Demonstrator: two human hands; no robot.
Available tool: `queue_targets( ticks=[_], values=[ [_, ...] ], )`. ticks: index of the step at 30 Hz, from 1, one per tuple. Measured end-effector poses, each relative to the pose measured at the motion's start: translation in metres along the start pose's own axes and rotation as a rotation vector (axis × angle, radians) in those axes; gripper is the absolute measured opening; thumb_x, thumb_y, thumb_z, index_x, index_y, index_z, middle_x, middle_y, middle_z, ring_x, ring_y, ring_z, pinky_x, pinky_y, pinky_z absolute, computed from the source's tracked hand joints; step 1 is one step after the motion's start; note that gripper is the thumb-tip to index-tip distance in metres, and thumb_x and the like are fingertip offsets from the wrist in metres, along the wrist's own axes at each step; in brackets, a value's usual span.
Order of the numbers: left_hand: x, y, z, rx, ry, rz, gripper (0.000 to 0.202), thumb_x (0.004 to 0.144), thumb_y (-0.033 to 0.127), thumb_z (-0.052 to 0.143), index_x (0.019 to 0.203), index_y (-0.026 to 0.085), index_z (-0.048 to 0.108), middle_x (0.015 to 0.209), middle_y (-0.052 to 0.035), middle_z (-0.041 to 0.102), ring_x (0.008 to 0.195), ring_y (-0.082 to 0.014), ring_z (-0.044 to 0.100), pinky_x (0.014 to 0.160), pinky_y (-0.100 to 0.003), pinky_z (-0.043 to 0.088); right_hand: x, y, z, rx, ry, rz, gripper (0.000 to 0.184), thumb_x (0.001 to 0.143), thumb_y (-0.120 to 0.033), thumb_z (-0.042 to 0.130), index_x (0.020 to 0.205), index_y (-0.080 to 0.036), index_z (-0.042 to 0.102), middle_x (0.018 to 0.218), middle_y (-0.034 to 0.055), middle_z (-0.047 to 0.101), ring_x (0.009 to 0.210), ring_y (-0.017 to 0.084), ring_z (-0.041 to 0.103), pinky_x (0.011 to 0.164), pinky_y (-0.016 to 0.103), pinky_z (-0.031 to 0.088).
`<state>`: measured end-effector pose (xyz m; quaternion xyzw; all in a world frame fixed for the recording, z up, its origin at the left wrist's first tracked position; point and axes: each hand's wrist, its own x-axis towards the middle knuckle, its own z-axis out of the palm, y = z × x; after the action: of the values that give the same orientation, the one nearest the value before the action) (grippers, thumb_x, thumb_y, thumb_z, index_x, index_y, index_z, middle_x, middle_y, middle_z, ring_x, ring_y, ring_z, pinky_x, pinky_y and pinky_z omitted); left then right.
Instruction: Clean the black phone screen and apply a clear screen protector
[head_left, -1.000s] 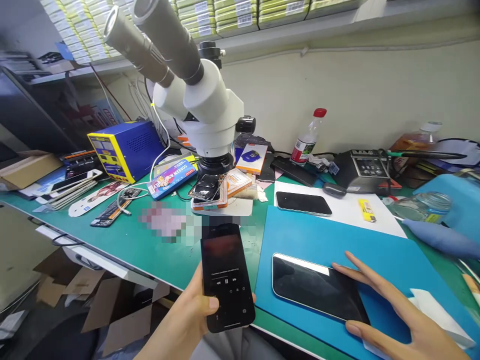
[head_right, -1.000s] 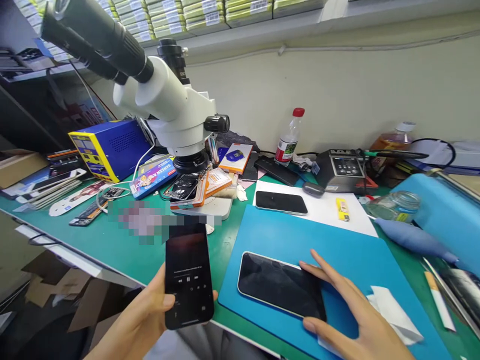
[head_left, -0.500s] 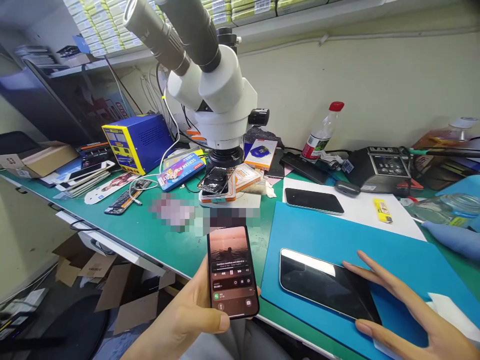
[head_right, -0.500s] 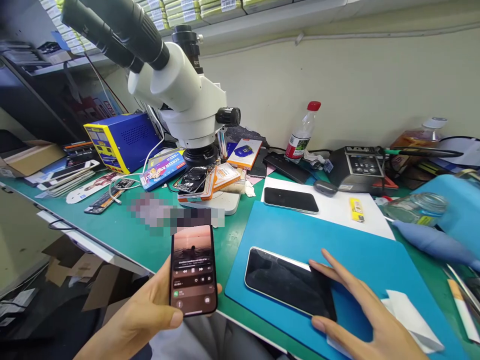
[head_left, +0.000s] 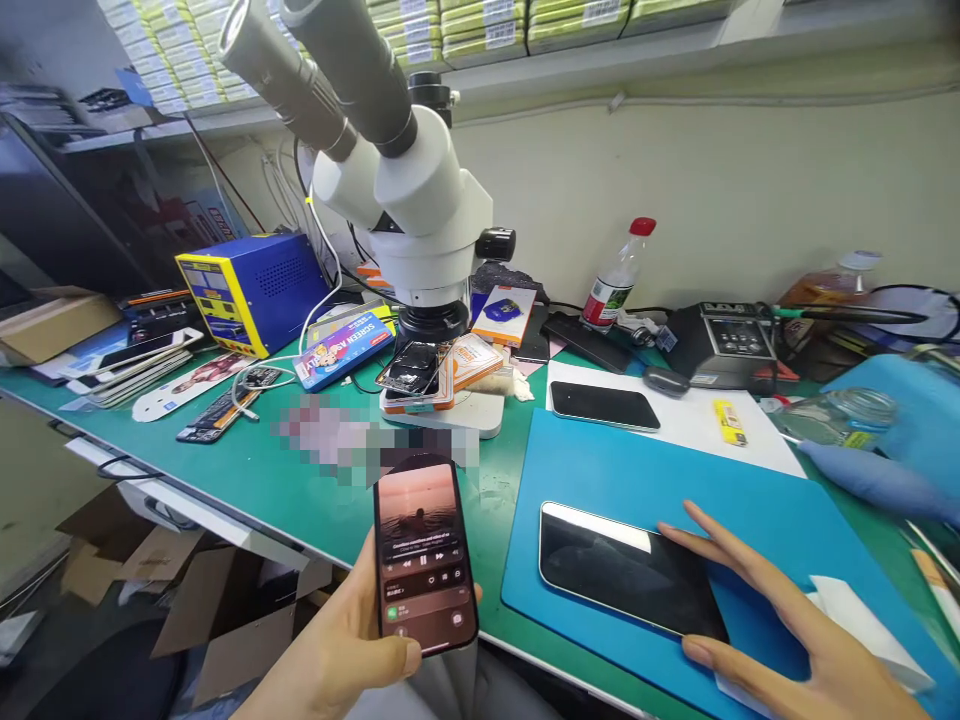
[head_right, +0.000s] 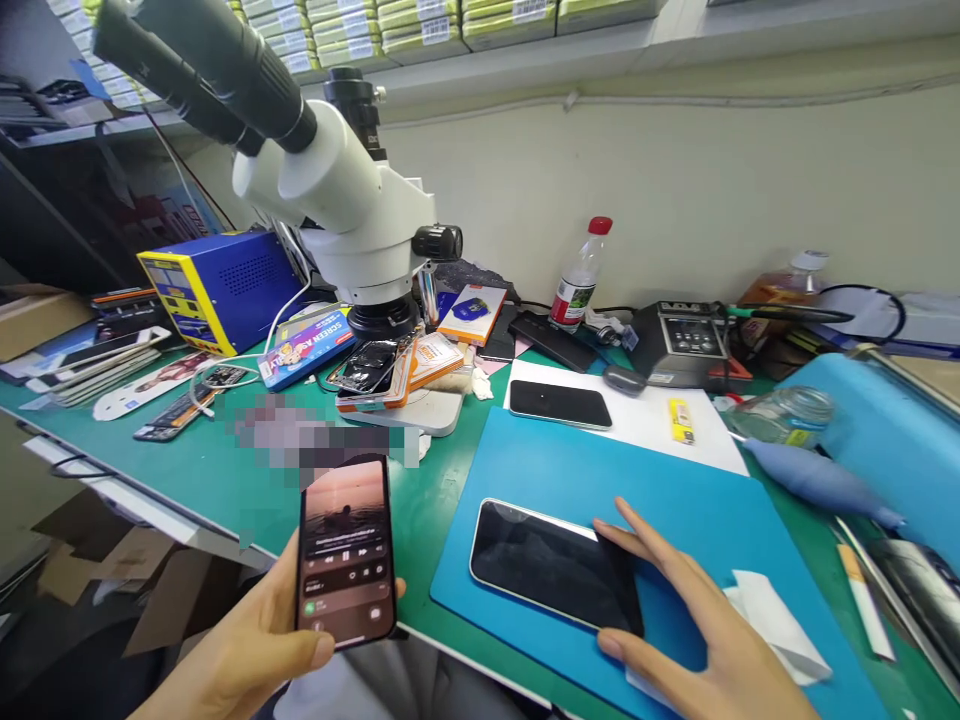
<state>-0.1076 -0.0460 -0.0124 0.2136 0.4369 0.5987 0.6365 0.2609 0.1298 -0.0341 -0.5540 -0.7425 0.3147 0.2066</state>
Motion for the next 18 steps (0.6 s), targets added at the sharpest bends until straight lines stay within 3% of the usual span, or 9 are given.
queue_targets(
  ticks=[3,6,8,11,14,18],
  values=[
    [0.001,-0.001,-0.001,-0.098,0.078,-0.035,0.090,0.094,0.050,0.086,0.170,0.031,0.042,0.132,-0.0130,0.083,0.121,-0.0374,0.080,0.107,-0.050,0.059,0.001,-0.001,0.000,0.043,-0.006,0.019,0.094,0.086,-0.080,0.069,0.169,-0.052,0.036,0.165,-0.0079,0.057,0.155,0.037,0.051,0.090,0.036,0.071],
    [0.000,0.002,-0.001,-0.224,0.013,-0.071,0.075,0.100,0.072,0.068,0.156,0.022,0.064,0.132,-0.0160,0.083,0.123,-0.0386,0.079,0.113,-0.052,0.056,0.006,0.010,-0.002,-0.030,-0.021,-0.047,0.095,0.085,-0.077,0.073,0.169,-0.051,0.037,0.163,-0.0070,0.059,0.152,0.038,0.054,0.099,0.040,0.068],
    [-0.002,0.004,0.000,-0.283,-0.049,-0.059,0.071,0.098,0.072,0.071,0.145,0.020,0.075,0.136,-0.0172,0.081,0.132,-0.0398,0.075,0.118,-0.052,0.052,0.008,0.017,-0.002,-0.066,-0.012,-0.074,0.094,0.086,-0.077,0.071,0.169,-0.051,0.037,0.163,-0.0069,0.060,0.151,0.038,0.056,0.103,0.044,0.066],
    [-0.006,0.005,0.003,-0.343,-0.083,0.000,0.057,0.098,0.068,0.073,0.132,0.023,0.084,0.134,-0.0136,0.083,0.135,-0.0427,0.072,0.114,-0.056,0.056,0.009,0.020,-0.001,-0.073,-0.004,-0.089,0.092,0.089,-0.077,0.068,0.170,-0.048,0.036,0.163,-0.0045,0.060,0.150,0.038,0.056,0.110,0.048,0.062],
    [-0.013,0.004,0.003,-0.377,-0.061,0.013,0.042,0.096,0.060,0.080,0.124,0.030,0.087,0.130,-0.0091,0.085,0.125,-0.0475,0.077,0.104,-0.062,0.061,0.008,0.018,0.000,-0.078,-0.006,-0.107,0.095,0.089,-0.077,0.068,0.172,-0.045,0.033,0.166,-0.0020,0.057,0.153,0.038,0.053,0.115,0.050,0.059],
    [-0.034,-0.001,-0.007,-0.405,0.017,-0.012,0.043,0.096,0.057,0.078,0.128,0.030,0.086,0.142,-0.0104,0.079,0.127,-0.0464,0.076,0.105,-0.063,0.061,0.005,0.008,-0.003,-0.076,-0.045,-0.071,0.093,0.091,-0.079,0.063,0.171,-0.055,0.024,0.169,-0.0084,0.052,0.159,0.037,0.045,0.121,0.054,0.052]
  ],
)
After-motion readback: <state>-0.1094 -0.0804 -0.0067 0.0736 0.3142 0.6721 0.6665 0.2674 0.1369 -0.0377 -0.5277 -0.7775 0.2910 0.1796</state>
